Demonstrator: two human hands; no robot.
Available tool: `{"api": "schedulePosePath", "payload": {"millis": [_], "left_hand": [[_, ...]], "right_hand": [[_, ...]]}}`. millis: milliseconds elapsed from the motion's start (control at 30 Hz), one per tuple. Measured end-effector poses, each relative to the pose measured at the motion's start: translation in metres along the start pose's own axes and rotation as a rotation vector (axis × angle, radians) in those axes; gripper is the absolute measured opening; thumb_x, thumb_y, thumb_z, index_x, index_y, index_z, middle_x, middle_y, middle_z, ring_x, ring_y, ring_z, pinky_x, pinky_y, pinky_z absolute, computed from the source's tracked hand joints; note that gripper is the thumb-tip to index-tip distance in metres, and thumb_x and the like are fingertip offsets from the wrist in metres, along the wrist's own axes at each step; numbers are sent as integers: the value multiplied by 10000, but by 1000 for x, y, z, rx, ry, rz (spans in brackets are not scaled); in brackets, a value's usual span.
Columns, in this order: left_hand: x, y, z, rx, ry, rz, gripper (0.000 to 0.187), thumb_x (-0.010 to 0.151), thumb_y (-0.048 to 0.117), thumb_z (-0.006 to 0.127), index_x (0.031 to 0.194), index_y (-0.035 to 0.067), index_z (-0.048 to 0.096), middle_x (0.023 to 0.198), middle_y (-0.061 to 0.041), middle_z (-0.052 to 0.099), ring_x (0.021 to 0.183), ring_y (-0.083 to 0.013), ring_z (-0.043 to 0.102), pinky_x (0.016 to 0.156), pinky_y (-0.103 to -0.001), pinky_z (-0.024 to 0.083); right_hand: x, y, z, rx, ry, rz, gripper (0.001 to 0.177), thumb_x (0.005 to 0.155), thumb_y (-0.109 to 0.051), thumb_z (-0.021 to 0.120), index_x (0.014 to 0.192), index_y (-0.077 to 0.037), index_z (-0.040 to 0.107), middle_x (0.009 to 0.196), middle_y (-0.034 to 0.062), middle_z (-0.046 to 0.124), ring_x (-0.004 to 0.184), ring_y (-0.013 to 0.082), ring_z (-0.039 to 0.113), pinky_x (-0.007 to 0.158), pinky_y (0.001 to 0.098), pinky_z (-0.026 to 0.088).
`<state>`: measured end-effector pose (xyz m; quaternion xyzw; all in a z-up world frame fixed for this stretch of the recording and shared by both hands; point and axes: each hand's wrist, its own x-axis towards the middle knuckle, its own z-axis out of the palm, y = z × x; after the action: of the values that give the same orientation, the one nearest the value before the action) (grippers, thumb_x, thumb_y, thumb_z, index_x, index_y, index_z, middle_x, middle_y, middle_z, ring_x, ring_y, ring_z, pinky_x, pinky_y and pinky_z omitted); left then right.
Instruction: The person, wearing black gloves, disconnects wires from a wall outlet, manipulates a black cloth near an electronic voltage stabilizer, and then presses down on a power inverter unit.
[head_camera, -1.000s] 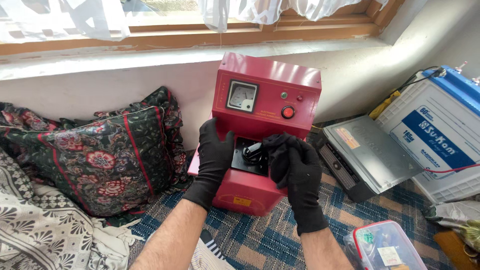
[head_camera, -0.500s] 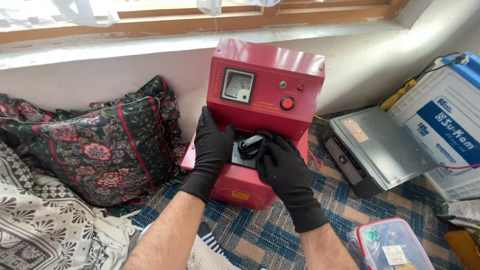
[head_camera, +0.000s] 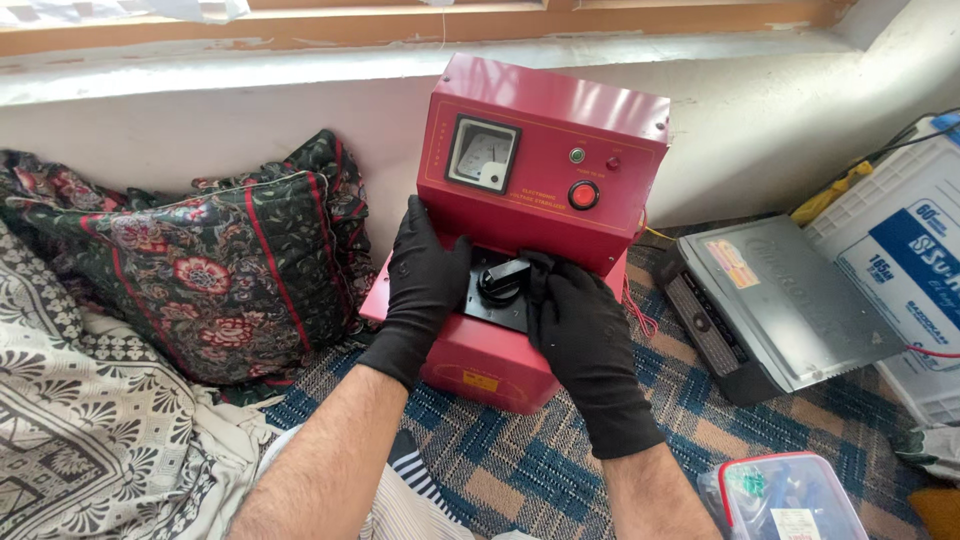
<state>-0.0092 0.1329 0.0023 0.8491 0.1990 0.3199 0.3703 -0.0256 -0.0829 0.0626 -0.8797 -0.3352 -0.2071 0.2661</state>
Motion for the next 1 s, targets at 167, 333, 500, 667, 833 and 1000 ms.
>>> {"api": "schedulePosePath", "payload": {"millis": [167, 333, 500, 667, 833, 1000], "left_hand": [[0, 3, 0, 34, -29, -30, 950, 850, 284, 735, 1545, -106, 218, 1471, -319, 473, 1351, -428, 504, 1118, -459, 407], [0, -2, 5, 65, 53, 63, 989, 822, 288, 774, 1516, -145, 220, 1438, -368, 466, 1322, -469, 490, 1098, -474, 397], [-1, -1, 5, 210, 0, 44, 1016, 816, 387, 745, 1519, -141, 237, 1409, -327, 503, 1331, -437, 477, 1138, -516, 348], [-6, -6, 8, 347, 42, 107, 1052, 811, 473, 728, 1506, -154, 250, 1426, -323, 495, 1365, -436, 428, 1139, -570, 279], [-2, -12, 14, 324, 16, 74, 1028, 813, 421, 707, 1510, -172, 237, 1414, -326, 501, 1375, -447, 426, 1158, -587, 268], [1, -15, 14, 310, 74, 99, 1035, 786, 430, 709, 1483, -180, 246, 1388, -338, 517, 1350, -456, 438, 1129, -599, 273]], "right_hand": [[1, 5, 4, -8, 1, 19, 184, 849, -155, 651, 976, -27, 686, 1047, 184, 674, 1021, 400, 635, 874, 501, 515], [1, 5, 9, -32, 7, 18, 194, 841, -143, 648, 983, -17, 683, 1050, 199, 670, 1011, 417, 632, 866, 511, 511], [2, -1, 13, -64, 80, 12, 208, 874, -168, 656, 1013, -20, 700, 1031, 210, 679, 982, 429, 640, 847, 516, 504], [4, -8, 24, -100, 134, 77, 176, 919, -190, 655, 980, -35, 714, 1010, 206, 695, 973, 428, 648, 850, 511, 506], [6, -1, 37, -120, 182, -35, 189, 895, -166, 655, 1015, -41, 731, 998, 224, 694, 984, 440, 646, 872, 516, 516], [11, 14, 52, -162, 148, 34, 207, 867, -152, 658, 1019, -32, 732, 988, 236, 689, 985, 441, 643, 875, 525, 504]]}}
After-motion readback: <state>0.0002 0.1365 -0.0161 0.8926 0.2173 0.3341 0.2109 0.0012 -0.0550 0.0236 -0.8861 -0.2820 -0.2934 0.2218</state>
